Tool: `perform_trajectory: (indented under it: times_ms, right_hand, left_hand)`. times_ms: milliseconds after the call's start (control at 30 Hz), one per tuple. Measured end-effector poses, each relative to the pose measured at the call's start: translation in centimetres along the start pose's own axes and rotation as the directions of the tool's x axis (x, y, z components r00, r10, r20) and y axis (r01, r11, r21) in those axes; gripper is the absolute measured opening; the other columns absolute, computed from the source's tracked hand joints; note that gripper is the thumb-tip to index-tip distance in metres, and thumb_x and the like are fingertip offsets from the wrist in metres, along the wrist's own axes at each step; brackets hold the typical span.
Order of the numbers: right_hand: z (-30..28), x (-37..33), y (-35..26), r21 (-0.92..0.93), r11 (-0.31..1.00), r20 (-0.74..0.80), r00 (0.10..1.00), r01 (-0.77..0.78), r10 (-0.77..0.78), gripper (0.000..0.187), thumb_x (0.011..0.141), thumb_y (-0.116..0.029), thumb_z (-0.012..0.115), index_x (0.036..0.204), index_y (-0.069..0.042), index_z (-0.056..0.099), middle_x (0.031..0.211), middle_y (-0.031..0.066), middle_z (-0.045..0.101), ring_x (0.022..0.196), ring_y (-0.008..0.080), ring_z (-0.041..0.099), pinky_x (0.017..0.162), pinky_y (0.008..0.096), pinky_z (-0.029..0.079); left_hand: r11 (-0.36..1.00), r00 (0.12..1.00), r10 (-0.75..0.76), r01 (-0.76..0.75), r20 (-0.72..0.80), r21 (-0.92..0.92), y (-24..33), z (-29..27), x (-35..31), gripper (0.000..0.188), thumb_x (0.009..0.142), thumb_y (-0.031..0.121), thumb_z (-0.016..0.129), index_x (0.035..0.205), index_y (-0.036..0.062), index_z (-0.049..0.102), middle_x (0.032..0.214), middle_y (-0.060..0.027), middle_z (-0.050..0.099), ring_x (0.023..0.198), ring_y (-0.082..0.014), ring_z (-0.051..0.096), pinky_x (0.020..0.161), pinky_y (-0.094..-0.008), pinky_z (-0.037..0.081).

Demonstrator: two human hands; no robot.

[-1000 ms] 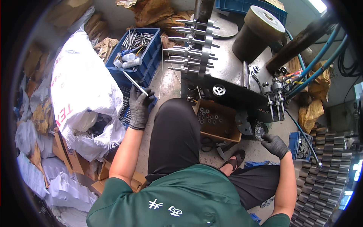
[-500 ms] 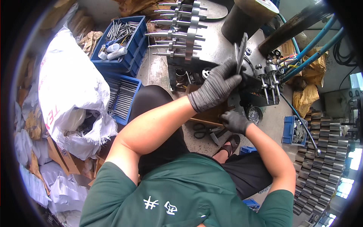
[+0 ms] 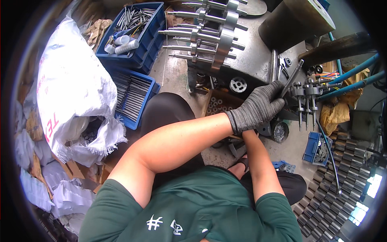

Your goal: Using a hydraulic or pneumatic press to assemble or shape small metal mechanical components in a manufacturing setting.

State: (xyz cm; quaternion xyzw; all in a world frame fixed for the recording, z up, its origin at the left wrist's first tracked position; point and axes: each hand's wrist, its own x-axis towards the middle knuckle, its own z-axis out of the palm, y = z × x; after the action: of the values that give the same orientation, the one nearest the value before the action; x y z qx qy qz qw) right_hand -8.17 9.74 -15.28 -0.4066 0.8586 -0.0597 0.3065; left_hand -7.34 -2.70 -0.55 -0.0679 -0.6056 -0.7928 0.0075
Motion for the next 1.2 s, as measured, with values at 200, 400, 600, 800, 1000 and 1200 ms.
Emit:
perform_trajectory:
  times_ms: [200,400,600,800,1000,1200]
  right_hand:
    - [-0.4,-1.2,-1.5,0.005,0.993,-0.055,0.991,0.119,-0.119,0.043,0.092,-0.026,0.062,0.128,-0.004,0.065,0.122,0.0228,0.069,0.111,0.0413,0.067,0.098,0.0474,0.053]
    - [-1.4,-1.1,-2.9,-0.026,0.973,-0.118,0.966,0.228,-0.230,0.044,0.092,-0.027,0.063,0.129,-0.004,0.065,0.122,0.0228,0.069,0.111,0.0411,0.067,0.098,0.0474,0.053]
    - [-1.8,-2.4,-4.7,-0.072,0.938,-0.189,0.919,0.338,-0.345,0.045,0.092,-0.027,0.063,0.131,-0.004,0.064,0.122,0.0229,0.069,0.111,0.0409,0.068,0.098,0.0475,0.053]
    - [-2.8,-2.5,-5.1,-0.156,0.903,-0.255,0.867,0.400,-0.428,0.046,0.092,-0.027,0.063,0.132,-0.005,0.064,0.122,0.0229,0.069,0.110,0.0407,0.068,0.097,0.0475,0.053]
    - [-4.6,-8.2,-2.9,-0.268,0.864,-0.322,0.805,0.427,-0.498,0.047,0.092,-0.027,0.064,0.133,-0.005,0.063,0.122,0.0229,0.069,0.110,0.0405,0.068,0.097,0.0476,0.053]
    - [-12.2,-19.2,-3.1,0.799,0.601,-0.161,0.958,-0.014,0.236,0.043,0.091,-0.009,0.071,0.132,-0.003,0.059,0.117,0.0177,0.072,0.104,0.0268,0.073,0.087,0.0403,0.060]
  left_hand:
    - [0.997,1.000,-0.018,0.017,-0.018,-0.071,1.0,-0.2,0.2,0.033,0.095,0.010,0.061,0.126,-0.0012,0.059,0.103,-0.0174,0.070,0.098,-0.0291,0.068,0.088,-0.0371,0.055]
    - [0.996,0.999,-0.039,0.036,-0.036,-0.081,-0.2,0.4,0.2,0.034,0.095,0.011,0.061,0.126,-0.0015,0.059,0.104,-0.0183,0.070,0.100,-0.0297,0.067,0.087,-0.0371,0.055]
    - [0.999,0.999,-0.034,0.034,0.019,-0.004,-0.7,0.7,-0.1,0.030,0.099,0.007,0.056,0.128,0.0002,0.057,0.101,-0.0089,0.070,0.094,-0.0144,0.068,0.085,-0.0303,0.057]
    - [0.970,0.987,-0.095,0.121,0.127,-0.212,-0.1,1.1,-0.3,0.034,0.102,0.008,0.051,0.135,0.0012,0.054,0.104,-0.0095,0.070,0.091,-0.0136,0.068,0.081,-0.0304,0.058]
    - [0.969,0.977,-0.107,0.144,0.186,-0.199,1.0,1.4,-1.1,0.033,0.104,0.016,0.059,0.133,0.0020,0.053,0.108,-0.0094,0.069,0.092,-0.0122,0.066,0.080,-0.0295,0.057]
    - [0.964,0.955,-0.173,0.215,0.243,-0.159,2.2,2.1,-2.4,0.037,0.092,0.015,0.076,0.117,-0.0003,0.054,0.100,-0.0061,0.063,0.093,-0.0120,0.063,0.083,-0.0304,0.055]
